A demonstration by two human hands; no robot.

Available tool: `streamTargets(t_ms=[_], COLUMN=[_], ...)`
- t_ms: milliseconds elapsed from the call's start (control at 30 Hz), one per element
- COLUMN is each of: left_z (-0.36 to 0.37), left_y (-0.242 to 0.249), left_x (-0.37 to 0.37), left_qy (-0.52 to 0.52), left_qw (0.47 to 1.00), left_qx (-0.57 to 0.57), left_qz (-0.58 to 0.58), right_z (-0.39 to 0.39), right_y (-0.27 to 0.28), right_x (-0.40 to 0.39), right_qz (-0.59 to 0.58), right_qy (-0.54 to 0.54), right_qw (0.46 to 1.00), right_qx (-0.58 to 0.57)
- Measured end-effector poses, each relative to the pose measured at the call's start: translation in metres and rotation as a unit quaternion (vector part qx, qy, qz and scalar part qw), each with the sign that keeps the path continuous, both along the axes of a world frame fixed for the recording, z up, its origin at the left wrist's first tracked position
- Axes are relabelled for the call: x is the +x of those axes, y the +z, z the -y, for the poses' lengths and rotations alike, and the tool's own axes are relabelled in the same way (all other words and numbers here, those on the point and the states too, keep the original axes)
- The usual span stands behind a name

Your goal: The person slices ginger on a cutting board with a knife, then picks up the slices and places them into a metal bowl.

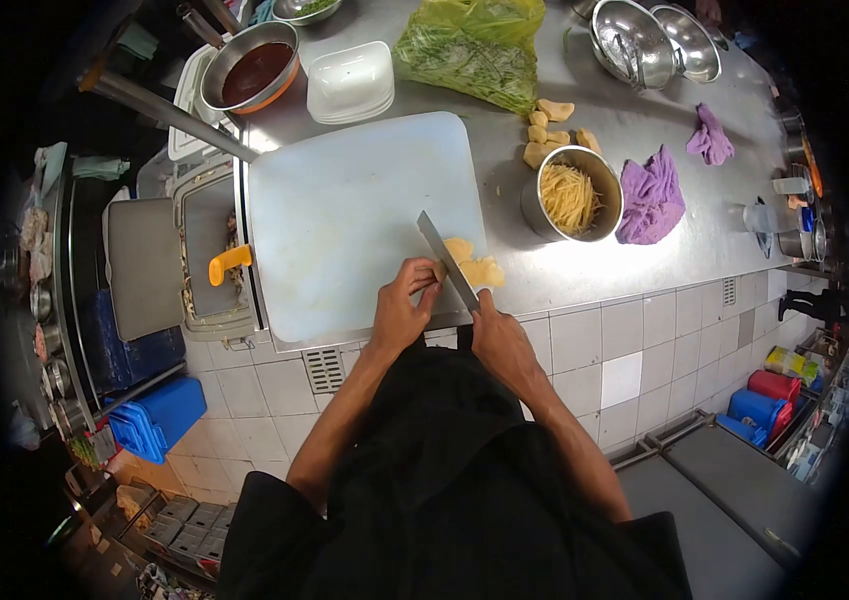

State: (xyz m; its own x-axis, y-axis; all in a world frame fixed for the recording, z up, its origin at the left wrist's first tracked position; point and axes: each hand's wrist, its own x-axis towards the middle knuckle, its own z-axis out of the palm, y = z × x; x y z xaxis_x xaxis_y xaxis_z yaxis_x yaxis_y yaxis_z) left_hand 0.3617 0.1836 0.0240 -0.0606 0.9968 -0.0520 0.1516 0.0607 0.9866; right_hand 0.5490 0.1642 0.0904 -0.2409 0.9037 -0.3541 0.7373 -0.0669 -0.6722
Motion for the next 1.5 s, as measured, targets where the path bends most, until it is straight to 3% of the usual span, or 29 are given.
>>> streamTargets(t_ms=[67,267,367,533,600,1000,1233,1500], left_z=[-0.007,-0.032,-0.04,-0.038,-0.039,-0.04,-0.04,-0.038], left_y=[-0.005,-0.018,-0.019,-0.02,-0.018,-0.014,-0.016,-0.02], left_x=[-0.015,-0.034,-0.035,-0.028,-0.028,-0.03,-0.027,-0.028], left_qy=[-0.111,-0.119,-0.12,-0.124,-0.12,-0.139,-0.128,-0.119], left_qw=[0.983,0.957,0.957,0.962,0.961,0.963,0.969,0.964], left_qx=[0.061,0.192,0.205,0.192,0.194,0.169,0.165,0.177], left_qz=[-0.129,-0.182,-0.168,-0.151,-0.154,-0.155,-0.135,-0.161], right_z=[0.0,0.001,0.003,0.007,0.006,0.028,0.018,0.024], right_y=[0.001,0.005,0.008,0.001,0.021,0.055,0.009,0.056], right_x=[0.0,-0.002,-0.004,-0.004,-0.008,-0.002,-0.004,-0.006], right_qz=[0.008,0.005,0.017,0.021,0.037,0.091,0.054,0.095], right_qy=[0.0,-0.003,0.004,0.008,0.002,0.02,0.004,0.015], right_qw=[1.0,1.0,1.0,0.999,0.999,0.99,0.997,0.989], right_qx=[-0.007,0.007,0.009,0.038,-0.027,-0.104,-0.054,-0.114])
